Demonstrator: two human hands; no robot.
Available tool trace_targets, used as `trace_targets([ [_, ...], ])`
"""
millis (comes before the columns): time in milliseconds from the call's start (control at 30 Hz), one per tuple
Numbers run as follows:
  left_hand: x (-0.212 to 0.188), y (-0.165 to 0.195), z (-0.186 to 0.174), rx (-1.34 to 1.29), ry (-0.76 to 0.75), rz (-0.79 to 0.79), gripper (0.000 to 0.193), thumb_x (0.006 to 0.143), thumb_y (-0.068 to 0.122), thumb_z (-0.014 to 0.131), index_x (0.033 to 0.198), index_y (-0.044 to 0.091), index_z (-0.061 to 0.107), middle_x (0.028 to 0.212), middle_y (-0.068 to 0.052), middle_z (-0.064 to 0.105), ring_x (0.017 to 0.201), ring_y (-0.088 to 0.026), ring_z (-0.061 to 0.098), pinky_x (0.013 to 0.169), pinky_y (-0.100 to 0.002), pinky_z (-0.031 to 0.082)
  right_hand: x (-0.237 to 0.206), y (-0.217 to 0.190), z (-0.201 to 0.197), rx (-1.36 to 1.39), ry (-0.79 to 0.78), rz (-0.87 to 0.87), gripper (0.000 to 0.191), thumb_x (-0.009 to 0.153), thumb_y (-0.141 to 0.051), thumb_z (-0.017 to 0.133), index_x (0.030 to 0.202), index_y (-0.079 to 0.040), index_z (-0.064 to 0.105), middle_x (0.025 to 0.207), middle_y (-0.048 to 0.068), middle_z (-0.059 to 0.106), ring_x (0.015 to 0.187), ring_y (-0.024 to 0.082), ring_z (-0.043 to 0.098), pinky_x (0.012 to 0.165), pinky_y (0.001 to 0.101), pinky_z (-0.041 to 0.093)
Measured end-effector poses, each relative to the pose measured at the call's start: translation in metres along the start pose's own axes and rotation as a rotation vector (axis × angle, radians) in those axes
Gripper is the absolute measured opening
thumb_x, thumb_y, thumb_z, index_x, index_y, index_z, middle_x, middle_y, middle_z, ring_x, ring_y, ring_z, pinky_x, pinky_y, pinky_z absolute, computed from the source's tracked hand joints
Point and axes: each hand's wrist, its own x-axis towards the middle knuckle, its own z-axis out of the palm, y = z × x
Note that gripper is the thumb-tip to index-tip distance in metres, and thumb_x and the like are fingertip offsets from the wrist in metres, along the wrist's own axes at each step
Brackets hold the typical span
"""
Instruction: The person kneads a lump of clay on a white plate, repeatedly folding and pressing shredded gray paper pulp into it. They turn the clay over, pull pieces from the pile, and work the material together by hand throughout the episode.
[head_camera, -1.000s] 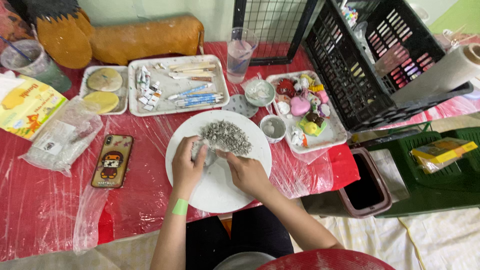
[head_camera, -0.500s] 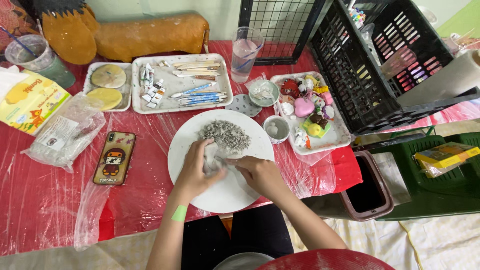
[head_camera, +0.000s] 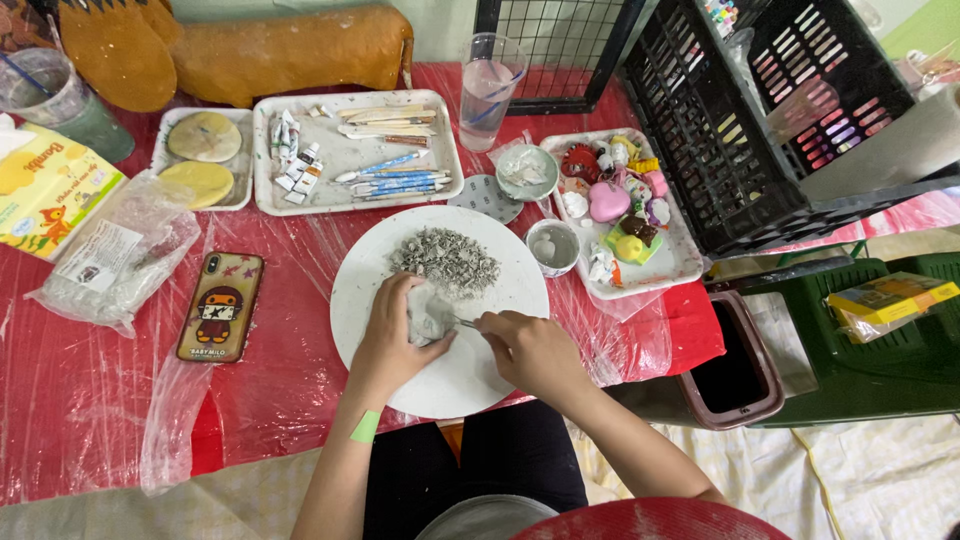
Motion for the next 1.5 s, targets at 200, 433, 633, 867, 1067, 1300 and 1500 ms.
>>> trace_targets([
  [200,0.0,-0.004,0.002,-0.034,-0.083,-0.072,0.084,0.07,0.024,0.091,0.137,0.008,0.042,0.143,-0.019,0.047,0.135,-0.039,0.049,0.107,-0.045,0.046,0.012,-0.013,-0.003,-0.114,-0.071,0.011,0.013,0.091,-0.015,0.063,0.101,-0.012,0.07,0.075,0.012,0.072,0.064,0.037,0.069,0.056,0.05,0.054],
  [433,0.0,-0.001,-0.001,-0.057,-0.071,-0.015,0.083,0.069,0.02,0.092,0.137,0.008,0.046,0.146,-0.017,0.048,0.14,-0.038,0.047,0.112,-0.045,0.044,0.002,-0.008,-0.021,-0.092,-0.114,0.06,0.015,0.091,-0.019,0.067,0.104,-0.018,0.073,0.075,0.011,0.073,0.068,0.035,0.072,0.06,0.0482,0.056],
  [633,-0.003,0.003,-0.003,-0.106,0.023,0.078,0.087,0.066,0.015,0.091,0.138,0.005,0.044,0.14,-0.019,0.051,0.134,-0.039,0.051,0.111,-0.044,0.046,0.009,0.009,-0.002,0.184,0.049,-0.049,0.046,0.089,-0.005,0.06,0.133,-0.017,0.067,0.1,0.014,0.074,0.082,0.035,0.072,0.067,0.0458,0.057],
  [867,-0.002,0.001,-0.01,-0.049,0.236,0.039,0.086,0.063,0.011,0.093,0.136,0.005,0.048,0.134,-0.017,0.056,0.125,-0.037,0.059,0.104,-0.044,0.051,0.027,0.013,0.039,0.228,0.158,-0.094,0.037,0.098,-0.009,0.058,0.135,-0.014,0.06,0.098,0.016,0.076,0.075,0.037,0.072,0.063,0.0465,0.057],
  [1067,-0.002,-0.001,-0.006,-0.09,0.156,-0.01,0.082,0.065,0.007,0.092,0.133,0.006,0.046,0.136,-0.017,0.052,0.126,-0.036,0.058,0.102,-0.042,0.052,0.037,0.011,0.068,-0.101,0.031,-0.03,0.026,0.097,-0.016,0.06,0.119,-0.003,0.056,0.067,0.014,0.07,0.055,0.036,0.067,0.05,0.0482,0.052],
  [1300,0.002,-0.009,-0.003,-0.077,0.11,-0.031,0.082,0.062,0.004,0.09,0.131,0.007,0.046,0.136,-0.017,0.051,0.128,-0.038,0.055,0.105,-0.042,0.05,0.013,0.005,0.08,-0.393,0.078,-0.164,0.024,0.084,-0.009,0.06,0.108,-0.006,0.057,0.064,0.01,0.063,0.046,0.027,0.066,0.04,0.0379,0.051],
  [1500,0.007,-0.007,-0.006,-0.091,0.106,-0.021,0.082,0.063,0.004,0.09,0.131,0.006,0.045,0.137,-0.016,0.05,0.129,-0.037,0.054,0.105,-0.042,0.048,0.001,0.008,0.069,-0.357,0.044,-0.138,0.025,0.083,-0.008,0.06,0.108,-0.007,0.058,0.06,0.011,0.064,0.046,0.029,0.066,0.041,0.0396,0.052],
])
